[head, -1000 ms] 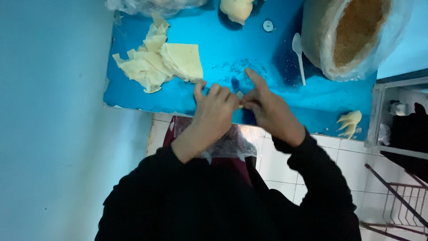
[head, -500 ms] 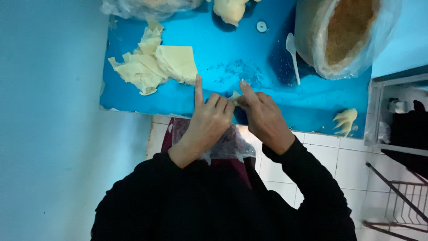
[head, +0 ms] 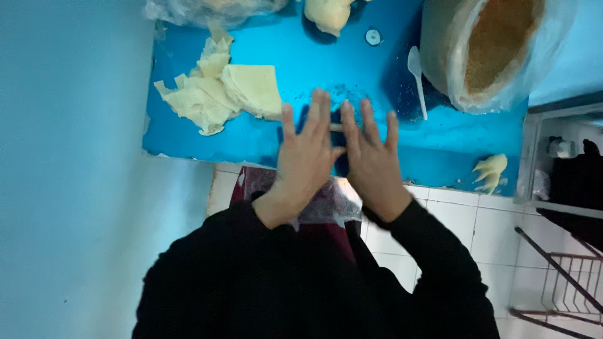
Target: The person shapes pieces of dough at a blue work table, folding and rolling them by hand into stick-shaped pieces and setting the finished rolls on the table. They repeatedly take new dough pieces and occasionally reach into a large container holding a brown powdery substance.
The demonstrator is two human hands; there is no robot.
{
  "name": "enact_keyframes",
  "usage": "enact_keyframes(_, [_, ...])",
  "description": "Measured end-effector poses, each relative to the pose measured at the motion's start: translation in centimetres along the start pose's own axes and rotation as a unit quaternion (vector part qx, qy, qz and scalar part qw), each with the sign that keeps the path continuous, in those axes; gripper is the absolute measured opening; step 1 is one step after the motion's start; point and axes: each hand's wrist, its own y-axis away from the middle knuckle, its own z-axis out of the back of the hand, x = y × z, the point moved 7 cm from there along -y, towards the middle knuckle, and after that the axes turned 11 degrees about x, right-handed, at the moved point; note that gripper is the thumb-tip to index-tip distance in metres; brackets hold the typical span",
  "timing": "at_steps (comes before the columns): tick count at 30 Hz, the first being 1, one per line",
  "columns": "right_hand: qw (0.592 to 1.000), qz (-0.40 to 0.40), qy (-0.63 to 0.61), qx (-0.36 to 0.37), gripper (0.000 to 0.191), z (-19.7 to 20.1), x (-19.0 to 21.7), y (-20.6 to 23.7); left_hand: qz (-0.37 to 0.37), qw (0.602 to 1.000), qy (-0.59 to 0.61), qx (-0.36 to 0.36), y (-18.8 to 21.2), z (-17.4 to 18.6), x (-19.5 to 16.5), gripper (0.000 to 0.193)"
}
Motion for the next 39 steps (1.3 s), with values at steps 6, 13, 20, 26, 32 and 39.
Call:
enact_keyframes(6, [0.980,-0.049,-0.194,0.004,0.082,-1.3,-2.3,-1.2,0.107,0.987,0.055,-0.105,2.2,2.6,5.6,0.072])
enact_keyframes(13, [0.989,-0.127,-0.015,-0.076,0.072,0.6,-5.6,0.2,0.185,0.965,0.089,-0.162,4.8,3.2,10.9,0.027])
enact_keyframes(20, [0.951,0.034,-0.286,-0.111,0.074,-0.6,3.8,-7.7,0.158,0.958,0.126,-0.202,4.7,1.7,10.3,0.026])
enact_keyframes(26, [0.882,-0.004,-0.468,-0.058,0.078,-2.3,4.4,-13.6,0.173,0.964,0.110,-0.169,5.2,1.0,11.9,0.041])
enact_keyframes(32, [0.744,-0.028,-0.667,-0.043,0.069,-4.9,1.4,-14.0,0.141,0.979,0.030,-0.146,4.2,0.0,11.2,0.059])
enact_keyframes(39, [0.739,-0.041,-0.657,-0.143,0.052,0.4,-6.6,-5.7,0.149,0.980,0.024,-0.126,4.5,0.1,11.0,0.043])
